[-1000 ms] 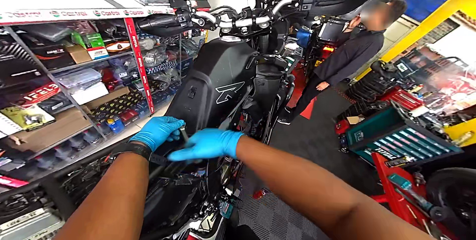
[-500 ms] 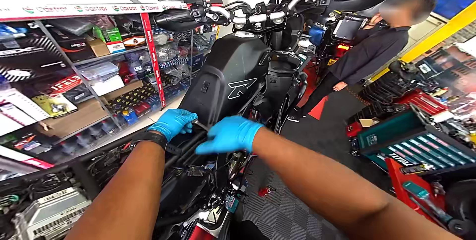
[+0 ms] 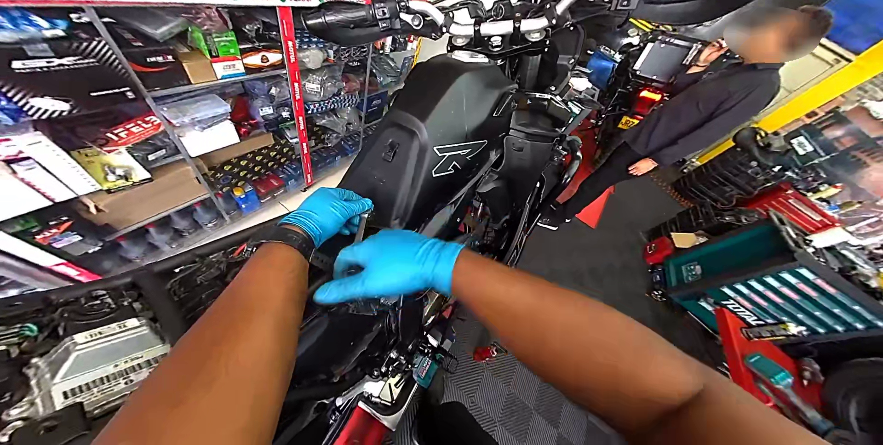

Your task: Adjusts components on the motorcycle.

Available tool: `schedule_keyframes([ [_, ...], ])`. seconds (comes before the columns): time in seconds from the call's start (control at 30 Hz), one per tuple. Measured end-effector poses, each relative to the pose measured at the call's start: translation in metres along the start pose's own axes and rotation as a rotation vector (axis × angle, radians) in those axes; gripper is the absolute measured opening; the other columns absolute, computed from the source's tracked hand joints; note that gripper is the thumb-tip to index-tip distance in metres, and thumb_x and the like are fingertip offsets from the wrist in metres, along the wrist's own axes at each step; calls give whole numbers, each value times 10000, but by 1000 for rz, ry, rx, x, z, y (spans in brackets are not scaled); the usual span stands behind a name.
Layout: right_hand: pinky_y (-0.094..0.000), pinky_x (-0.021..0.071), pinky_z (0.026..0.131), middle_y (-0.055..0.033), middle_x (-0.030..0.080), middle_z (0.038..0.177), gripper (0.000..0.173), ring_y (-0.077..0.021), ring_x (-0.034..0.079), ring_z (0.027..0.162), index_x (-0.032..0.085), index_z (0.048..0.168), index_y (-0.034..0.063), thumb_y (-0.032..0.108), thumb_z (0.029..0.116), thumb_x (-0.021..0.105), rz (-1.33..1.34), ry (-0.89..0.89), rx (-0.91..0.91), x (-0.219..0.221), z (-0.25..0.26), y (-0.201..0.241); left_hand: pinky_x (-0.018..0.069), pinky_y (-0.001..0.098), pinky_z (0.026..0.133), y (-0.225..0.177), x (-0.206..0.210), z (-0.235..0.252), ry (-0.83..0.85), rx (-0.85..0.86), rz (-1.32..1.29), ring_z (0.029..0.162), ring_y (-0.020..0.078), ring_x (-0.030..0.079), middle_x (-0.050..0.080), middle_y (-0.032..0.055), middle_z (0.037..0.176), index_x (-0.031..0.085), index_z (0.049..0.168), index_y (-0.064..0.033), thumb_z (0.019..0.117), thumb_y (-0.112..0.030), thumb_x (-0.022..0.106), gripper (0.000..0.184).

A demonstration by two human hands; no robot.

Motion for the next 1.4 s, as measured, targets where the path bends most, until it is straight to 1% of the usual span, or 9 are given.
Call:
schedule_keyframes([
  [0.13, -602, 519, 875, -79, 735, 1019, 638, -274, 691, 1015, 756, 1028, 146, 718, 972, 479, -256, -24, 253, -34, -16, -67, 587, 310, 619, 3, 1, 1, 2, -10, -40, 619, 137, 678, 704, 55, 737, 743, 1094, -63, 1048, -301, 615, 274],
  [0.23, -602, 536, 749, -67, 716, 865, 662, -278, 697, 873, 750, 954, 165, 785, 894, 528, -264, -82, 147, -10, -11, -15, 582, 304, 617, 2, 1, 4, -6, -4, -10, 613, 125, 667, 701, 46, 740, 749, 1065, -73, 1046, -311, 617, 273],
  [0.37, -543, 558, 878, -79, 737, 1028, 505, -235, 700, 991, 744, 1156, 134, 587, 989, 594, 4, -71, -51, 2, 2, -8, 567, 318, 649, 1, -2, 1, -12, 5, 5, 636, 119, 639, 685, 44, 753, 745, 1064, -66, 1052, -307, 609, 276],
  [0.57, -607, 527, 734, -67, 710, 851, 701, -293, 693, 868, 742, 892, 168, 826, 873, 501, -379, -97, 216, -13, -14, -35, 585, 309, 612, 4, 1, 7, -10, -17, -32, 611, 132, 671, 700, 50, 729, 741, 1089, -70, 1041, -312, 626, 272],
  [0.73, -554, 549, 889, -68, 741, 1019, 521, -241, 700, 1005, 753, 1115, 141, 612, 989, 569, -120, -65, -46, -1, 1, -15, 580, 329, 656, 2, 0, 1, -18, -11, -30, 648, 133, 654, 686, 62, 765, 728, 1098, -58, 1045, -303, 620, 272],
  [0.87, -631, 528, 830, -88, 736, 979, 677, -309, 699, 985, 759, 1012, 162, 773, 934, 476, -374, -19, 229, -25, -13, -55, 576, 304, 609, 3, 2, 0, -6, -37, -50, 614, 130, 666, 694, 52, 730, 734, 1092, -66, 1045, -300, 622, 264],
  [1.03, -545, 541, 839, -65, 726, 1003, 644, -242, 690, 985, 719, 1153, 133, 717, 922, 575, -129, -65, -59, 17, 7, 12, 572, 329, 659, 3, 3, 1, -5, -7, 10, 642, 133, 639, 676, 57, 762, 733, 1084, -60, 1050, -297, 615, 267],
  [1.27, -625, 531, 752, -80, 718, 881, 720, -302, 698, 896, 752, 929, 169, 833, 884, 479, -356, -30, 207, -14, -10, -40, 569, 291, 596, 2, 3, 0, 0, -31, -44, 599, 119, 653, 683, 44, 719, 736, 1081, -67, 1037, -293, 636, 251],
  [1.4, -552, 544, 880, -77, 732, 1039, 593, -246, 692, 1013, 725, 1178, 132, 663, 961, 575, -67, -20, -68, 11, 5, 0, 560, 305, 631, 3, 2, 2, -4, -4, -1, 622, 112, 628, 671, 36, 734, 736, 1051, -63, 1041, -295, 630, 255],
])
Point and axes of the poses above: each hand's wrist, its own z-axis towards the middle knuckle, its own x-axis out of the palm, y = z × x, the point moved 2 cm from there along z, towards the middle knuckle
